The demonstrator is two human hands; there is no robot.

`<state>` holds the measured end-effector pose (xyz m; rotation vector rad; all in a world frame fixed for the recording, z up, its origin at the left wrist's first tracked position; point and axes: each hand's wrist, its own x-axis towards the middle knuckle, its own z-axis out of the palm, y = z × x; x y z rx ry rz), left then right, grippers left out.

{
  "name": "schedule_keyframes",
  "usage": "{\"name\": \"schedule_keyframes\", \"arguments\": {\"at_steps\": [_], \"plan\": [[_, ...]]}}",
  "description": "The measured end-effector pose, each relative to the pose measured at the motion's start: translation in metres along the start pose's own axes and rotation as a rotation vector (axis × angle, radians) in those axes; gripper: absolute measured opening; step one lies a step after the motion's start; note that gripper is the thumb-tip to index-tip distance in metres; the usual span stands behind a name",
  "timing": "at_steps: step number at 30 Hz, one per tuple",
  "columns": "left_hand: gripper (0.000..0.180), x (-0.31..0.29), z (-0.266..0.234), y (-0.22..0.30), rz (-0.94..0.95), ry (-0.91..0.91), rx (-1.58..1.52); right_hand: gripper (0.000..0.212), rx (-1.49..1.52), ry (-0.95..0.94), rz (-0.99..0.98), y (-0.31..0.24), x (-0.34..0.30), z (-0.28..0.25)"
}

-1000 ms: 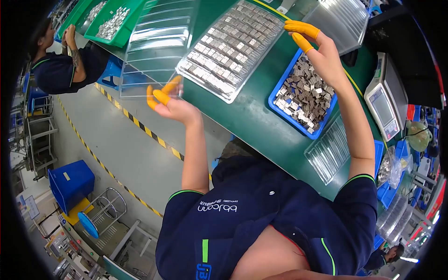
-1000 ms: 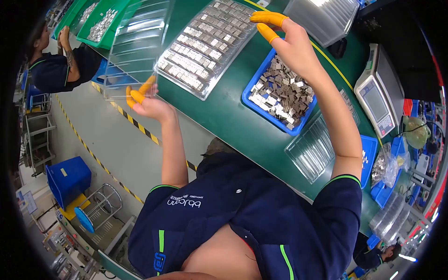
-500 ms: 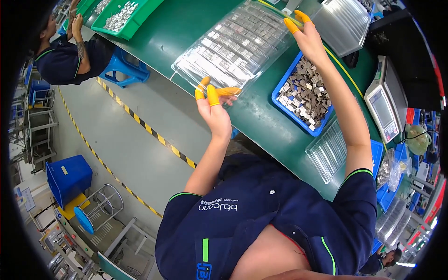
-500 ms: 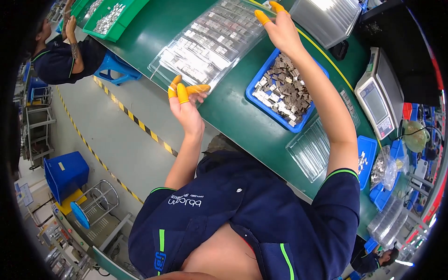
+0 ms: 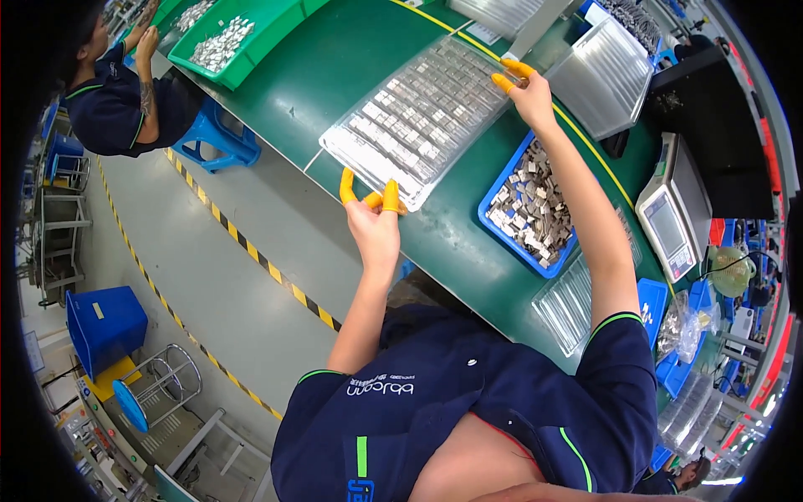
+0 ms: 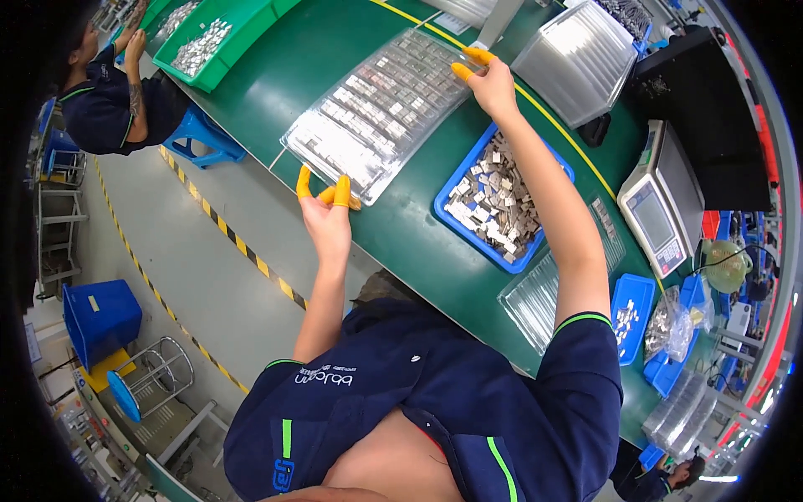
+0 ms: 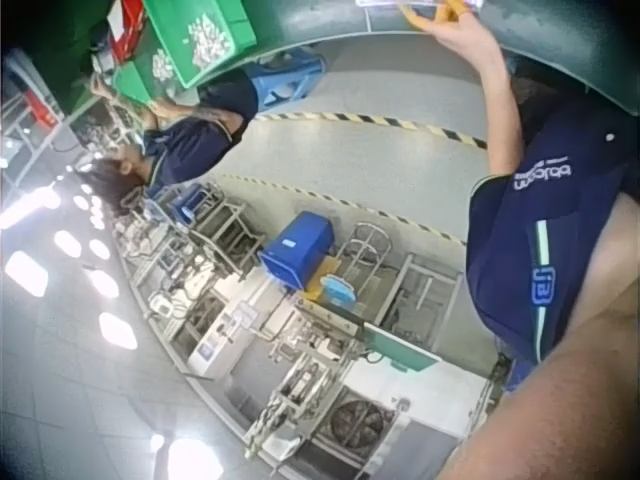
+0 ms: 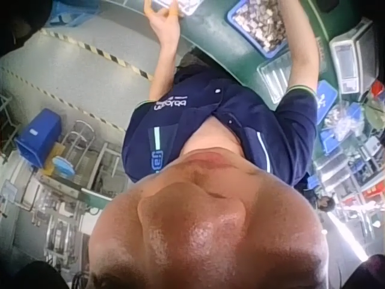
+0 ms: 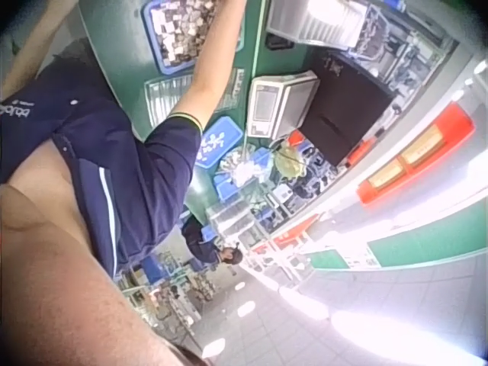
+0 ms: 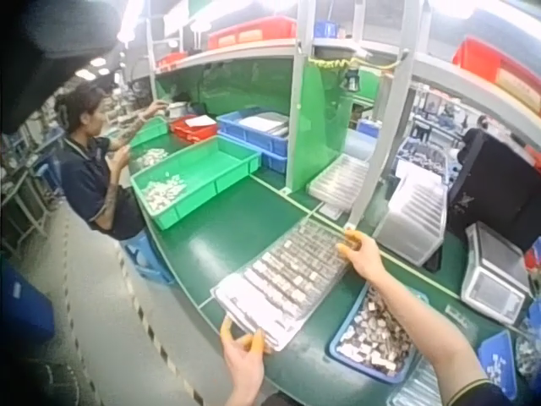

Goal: The person assembles small metal components by hand, placing them into a plastic tray.

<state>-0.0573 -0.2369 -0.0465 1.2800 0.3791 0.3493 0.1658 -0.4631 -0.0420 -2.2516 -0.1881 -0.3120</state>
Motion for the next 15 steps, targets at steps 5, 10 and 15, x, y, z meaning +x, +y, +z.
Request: {"name": "schedule_keyframes", "arguments": {"at_steps": [5, 10, 15], "plan": [[0.078, -0.008, 0.001, -0.004, 0.024, 0.046, 0.247, 0.041, -0.014, 0.034, -0.027, 0.013, 0.010, 0.010], [0.076, -0.001, -0.011, 0.000, -0.032, 0.023, 0.316, 0.035, -0.071, 0.017, -0.033, 0.005, 0.005, 0.010], [0.066, 0.036, -0.031, 0.019, 0.290, 0.297, 0.664, 0.035, -0.186, 0.076, -0.142, -0.012, 0.012, 0.019]]}}
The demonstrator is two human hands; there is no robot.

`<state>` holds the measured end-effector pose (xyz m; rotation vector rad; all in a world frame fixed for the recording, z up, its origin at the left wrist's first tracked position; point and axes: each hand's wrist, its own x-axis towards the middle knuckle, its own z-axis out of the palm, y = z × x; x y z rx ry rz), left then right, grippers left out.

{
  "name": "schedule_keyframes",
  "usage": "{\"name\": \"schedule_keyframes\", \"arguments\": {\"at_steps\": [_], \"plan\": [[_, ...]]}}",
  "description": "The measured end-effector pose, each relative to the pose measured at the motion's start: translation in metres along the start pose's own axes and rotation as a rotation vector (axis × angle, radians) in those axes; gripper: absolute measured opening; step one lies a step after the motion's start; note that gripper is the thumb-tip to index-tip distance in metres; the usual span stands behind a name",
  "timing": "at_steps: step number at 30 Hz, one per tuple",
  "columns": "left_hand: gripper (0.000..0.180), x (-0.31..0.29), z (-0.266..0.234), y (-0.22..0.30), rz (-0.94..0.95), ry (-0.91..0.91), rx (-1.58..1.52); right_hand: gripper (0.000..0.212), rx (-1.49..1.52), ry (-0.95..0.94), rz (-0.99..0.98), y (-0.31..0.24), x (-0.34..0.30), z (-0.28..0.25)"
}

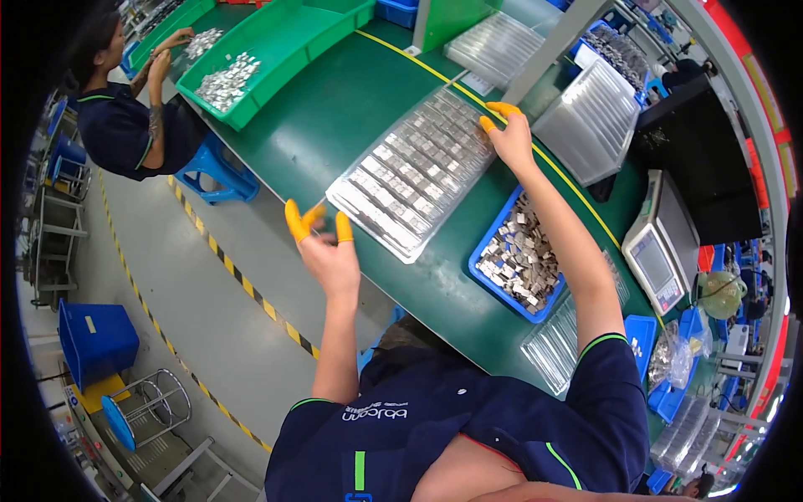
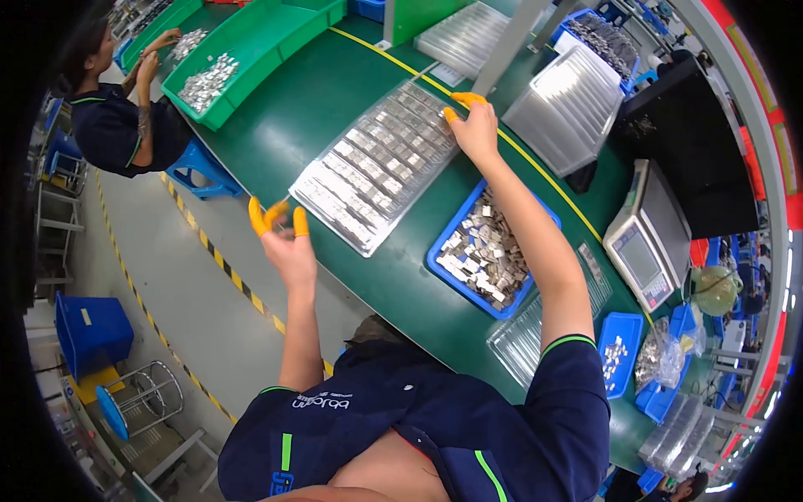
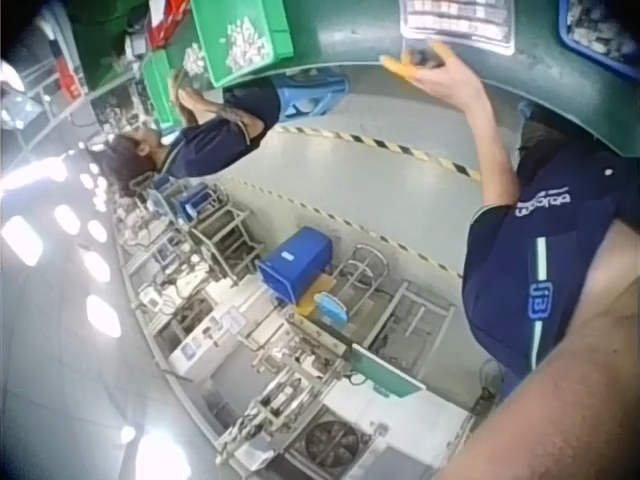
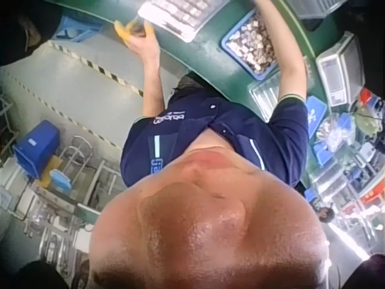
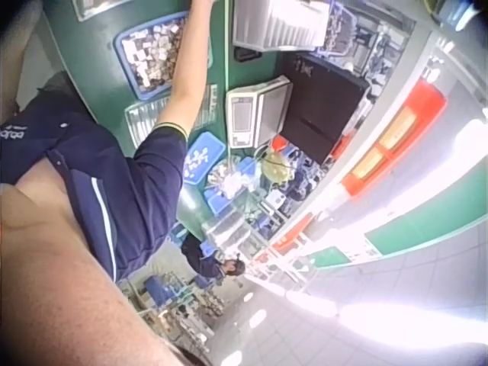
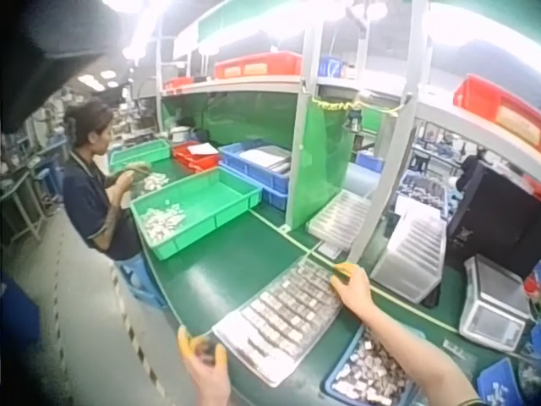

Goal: The person assembles small metal components by hand, placing them into a plastic tray.

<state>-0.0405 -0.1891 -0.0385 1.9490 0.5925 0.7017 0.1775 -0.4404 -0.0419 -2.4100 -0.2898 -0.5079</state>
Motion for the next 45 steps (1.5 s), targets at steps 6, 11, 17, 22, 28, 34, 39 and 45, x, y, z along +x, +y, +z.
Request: {"name": "schedule_keyframes", "arguments": {"at_steps": [6, 11, 17, 22, 28, 34, 39, 45], "plan": [[0.072, 0.026, 0.042, 0.033, 0.493, -0.278, 0.592, 0.056, -0.229, -0.201, -0.282, -0.044, 0.027, 0.023], [0.065, 0.020, 0.057, 0.022, 0.481, -0.323, 0.636, 0.055, -0.294, -0.269, -0.266, -0.040, 0.014, 0.042], [0.061, 0.018, 0.052, 0.025, 0.503, -0.314, 0.683, 0.052, -0.288, -0.228, -0.241, -0.049, 0.010, 0.039], [0.060, 0.018, 0.054, 0.022, 0.541, -0.291, 0.690, 0.051, -0.236, -0.245, -0.181, -0.052, 0.011, 0.033], [0.061, 0.021, 0.054, 0.025, 0.508, -0.326, 0.737, 0.025, -0.213, 0.106, -0.274, -0.052, 0.003, 0.041], [0.065, 0.023, 0.054, 0.032, 0.381, -0.507, 0.826, 0.021, -0.103, 0.184, -0.478, -0.046, 0.000, 0.030], [0.065, 0.023, 0.055, 0.034, 0.356, -0.522, 0.851, 0.023, 0.329, 0.045, 0.106, -0.048, -0.025, 0.007], [0.065, 0.030, 0.057, 0.032, 0.466, -0.508, 0.924, 0.022, 0.467, -0.210, -0.020, -0.054, -0.102, -0.100]]}}
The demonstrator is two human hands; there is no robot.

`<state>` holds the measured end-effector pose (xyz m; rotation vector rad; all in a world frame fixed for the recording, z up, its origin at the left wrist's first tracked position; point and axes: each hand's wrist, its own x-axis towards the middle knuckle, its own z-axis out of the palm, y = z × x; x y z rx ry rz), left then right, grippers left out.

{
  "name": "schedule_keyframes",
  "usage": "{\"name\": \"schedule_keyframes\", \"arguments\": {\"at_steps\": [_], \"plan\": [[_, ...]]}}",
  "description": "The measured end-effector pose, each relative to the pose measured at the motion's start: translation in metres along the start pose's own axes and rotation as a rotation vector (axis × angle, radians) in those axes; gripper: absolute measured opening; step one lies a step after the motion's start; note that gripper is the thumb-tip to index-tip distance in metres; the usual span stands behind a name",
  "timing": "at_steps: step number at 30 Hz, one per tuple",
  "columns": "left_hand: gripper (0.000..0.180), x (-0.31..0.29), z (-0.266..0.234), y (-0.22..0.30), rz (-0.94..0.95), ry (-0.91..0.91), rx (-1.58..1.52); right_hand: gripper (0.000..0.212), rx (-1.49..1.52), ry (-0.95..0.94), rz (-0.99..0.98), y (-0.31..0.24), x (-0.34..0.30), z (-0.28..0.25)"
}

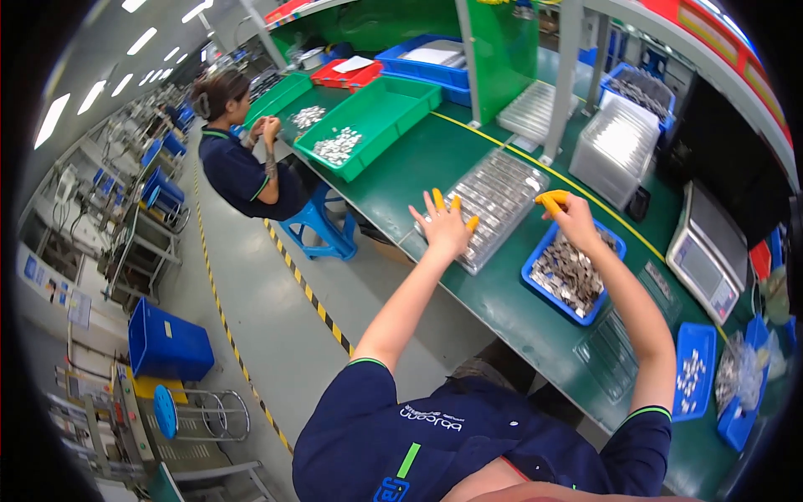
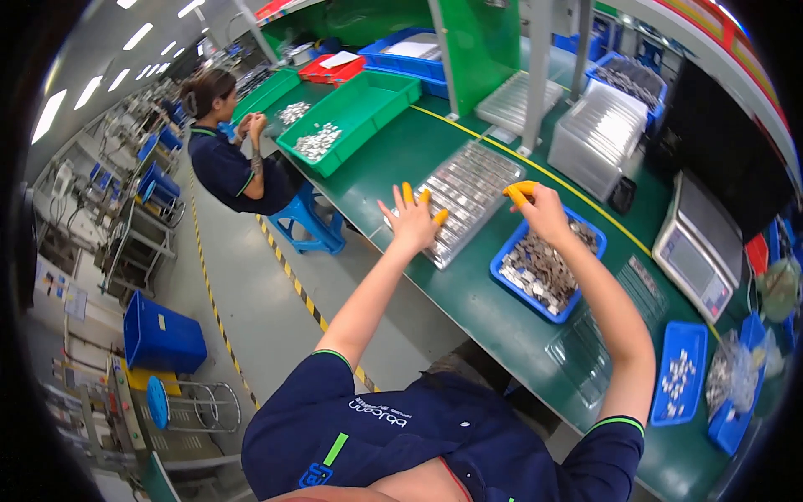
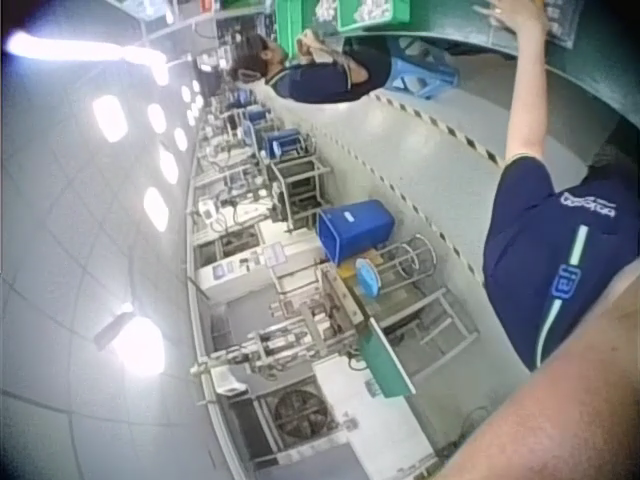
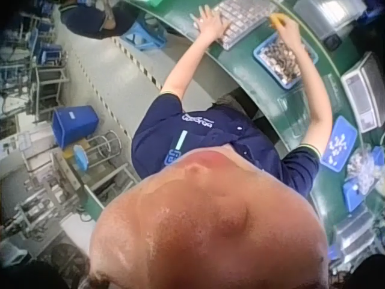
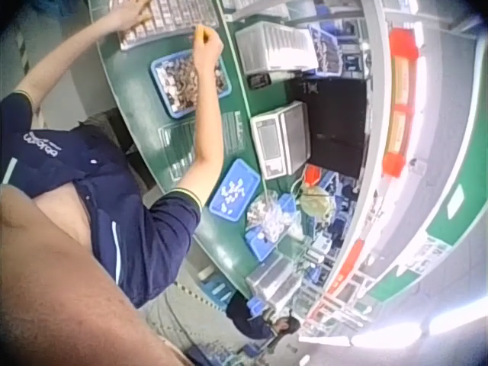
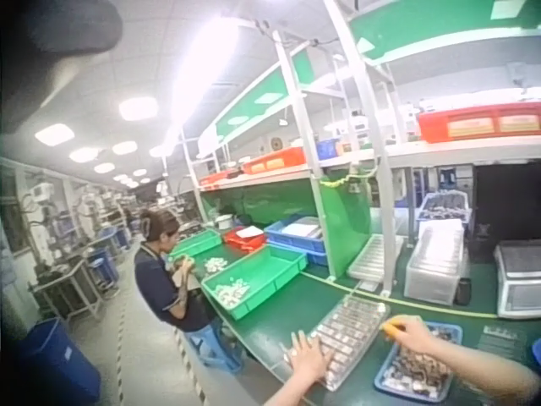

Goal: The person assembles small metal components by hand, placing them into a plastic tray.

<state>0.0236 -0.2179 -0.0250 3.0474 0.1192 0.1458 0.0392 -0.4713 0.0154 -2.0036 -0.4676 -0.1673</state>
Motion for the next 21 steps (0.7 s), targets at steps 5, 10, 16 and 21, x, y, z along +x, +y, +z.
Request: {"name": "schedule_keyframes", "arguments": {"at_steps": [5, 10, 16, 21], "plan": [[0.074, -0.006, -0.014, 0.037, 0.275, 0.258, -0.131, 0.021, 0.101, 0.038, 0.109, -0.055, -0.101, -0.056], [0.069, -0.048, -0.023, 0.132, 0.886, 0.256, -0.370, 0.083, 0.287, 0.248, -0.311, -0.143, -0.179, -0.117], [0.069, -0.105, -0.016, 0.220, 1.096, 0.026, -0.536, 0.054, 0.462, 0.479, -0.544, -0.217, -0.275, -0.145], [0.065, -0.132, -0.008, 0.224, 1.338, -0.121, -0.514, 0.055, 0.368, 0.562, -0.525, -0.219, -0.309, -0.153]]}}
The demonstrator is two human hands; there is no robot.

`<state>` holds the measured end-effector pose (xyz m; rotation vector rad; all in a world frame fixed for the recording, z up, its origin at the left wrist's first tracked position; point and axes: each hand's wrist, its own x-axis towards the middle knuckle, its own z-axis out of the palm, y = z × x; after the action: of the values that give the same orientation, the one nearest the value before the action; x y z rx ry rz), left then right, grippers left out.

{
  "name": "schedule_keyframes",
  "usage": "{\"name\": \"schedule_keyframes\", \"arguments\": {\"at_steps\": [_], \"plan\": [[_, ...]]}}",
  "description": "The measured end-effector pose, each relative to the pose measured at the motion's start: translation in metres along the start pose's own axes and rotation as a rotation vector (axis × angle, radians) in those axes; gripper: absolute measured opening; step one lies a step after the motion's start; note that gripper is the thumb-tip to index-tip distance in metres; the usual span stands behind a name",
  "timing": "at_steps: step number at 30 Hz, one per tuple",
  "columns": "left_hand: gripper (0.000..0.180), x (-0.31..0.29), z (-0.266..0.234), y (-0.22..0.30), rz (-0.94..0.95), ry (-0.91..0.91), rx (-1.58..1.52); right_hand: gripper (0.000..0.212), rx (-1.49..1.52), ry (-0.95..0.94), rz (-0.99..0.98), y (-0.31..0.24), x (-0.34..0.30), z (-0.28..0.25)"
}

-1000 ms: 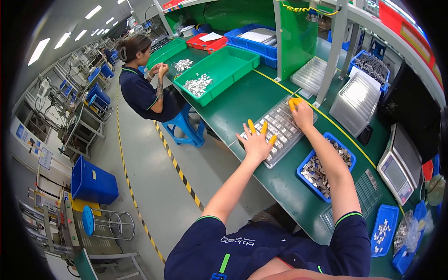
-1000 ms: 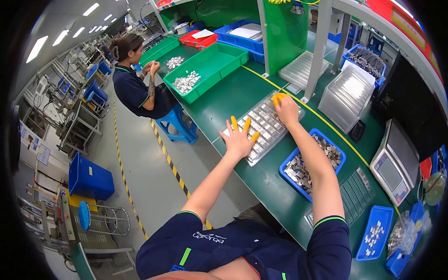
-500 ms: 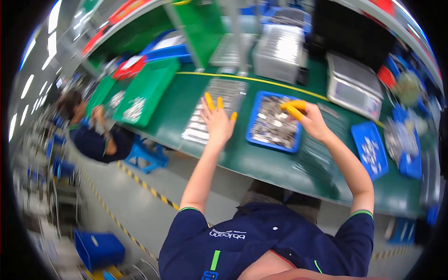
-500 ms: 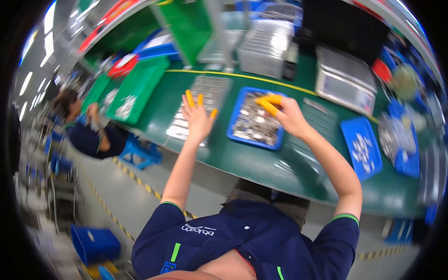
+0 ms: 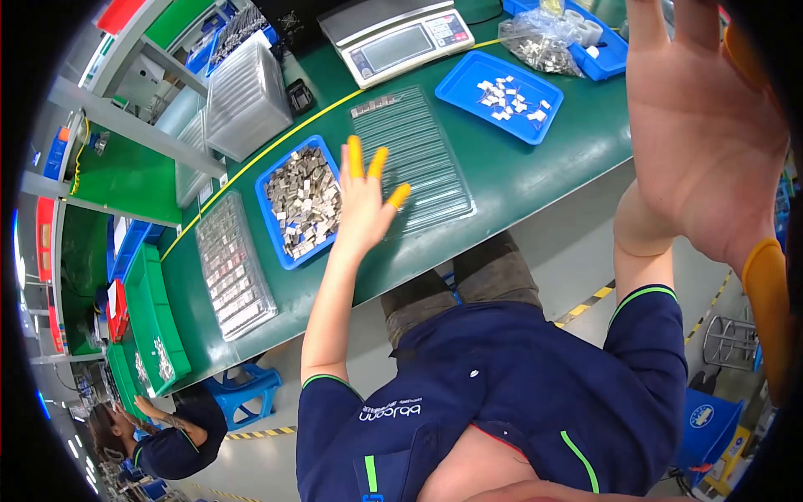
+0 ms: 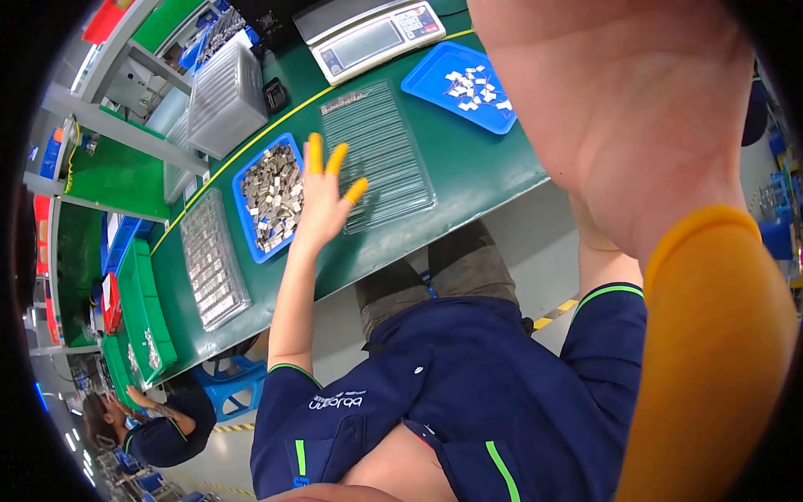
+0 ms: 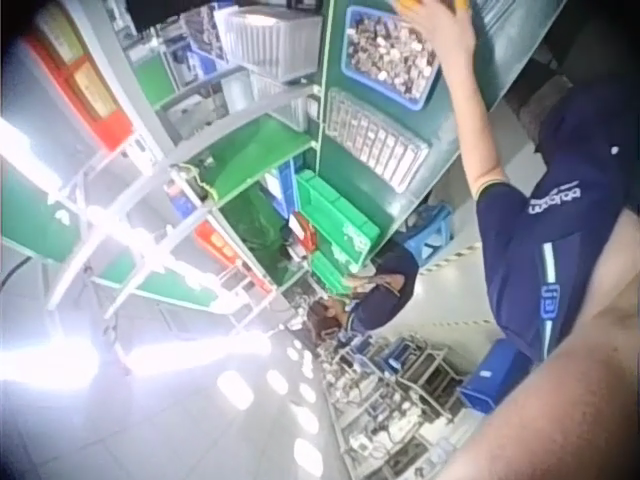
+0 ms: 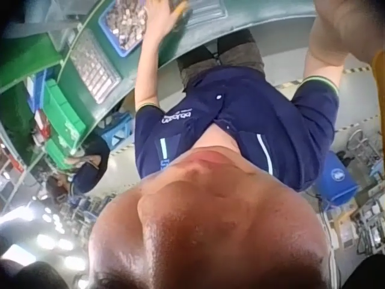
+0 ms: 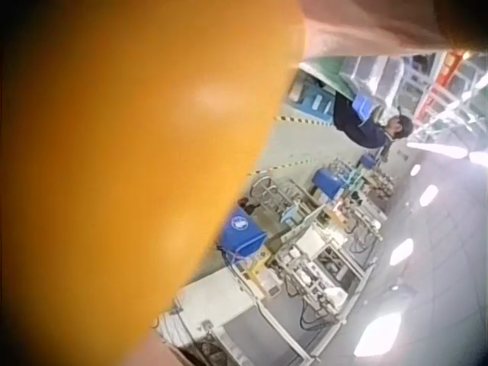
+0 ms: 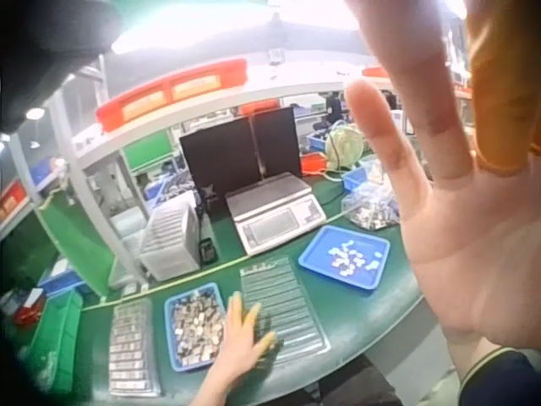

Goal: The person assembles small metal components by hand, placing them into a plastic tray.

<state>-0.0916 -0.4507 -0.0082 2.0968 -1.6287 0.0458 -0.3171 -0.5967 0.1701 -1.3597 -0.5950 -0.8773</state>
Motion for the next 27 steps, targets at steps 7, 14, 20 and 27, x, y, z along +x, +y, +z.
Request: {"name": "schedule_keyframes", "arguments": {"at_steps": [7, 14, 20, 27], "plan": [[0.066, -0.031, 0.024, 0.031, 0.158, -0.335, 0.007, 0.057, -0.087, -0.071, -0.074, 0.001, 0.013, -0.039], [0.065, -0.027, 0.039, 0.065, 0.100, -0.265, 0.074, 0.059, -0.034, 0.007, -0.027, 0.053, 0.005, -0.059], [0.067, -0.031, 0.027, 0.071, 0.095, -0.290, 0.080, 0.054, -0.124, 0.098, 0.135, 0.121, 0.007, -0.067], [0.069, -0.038, 0.034, 0.062, 0.186, -0.372, 0.018, 0.037, -1.193, -0.143, 0.492, 0.246, -0.073, -0.085]]}}
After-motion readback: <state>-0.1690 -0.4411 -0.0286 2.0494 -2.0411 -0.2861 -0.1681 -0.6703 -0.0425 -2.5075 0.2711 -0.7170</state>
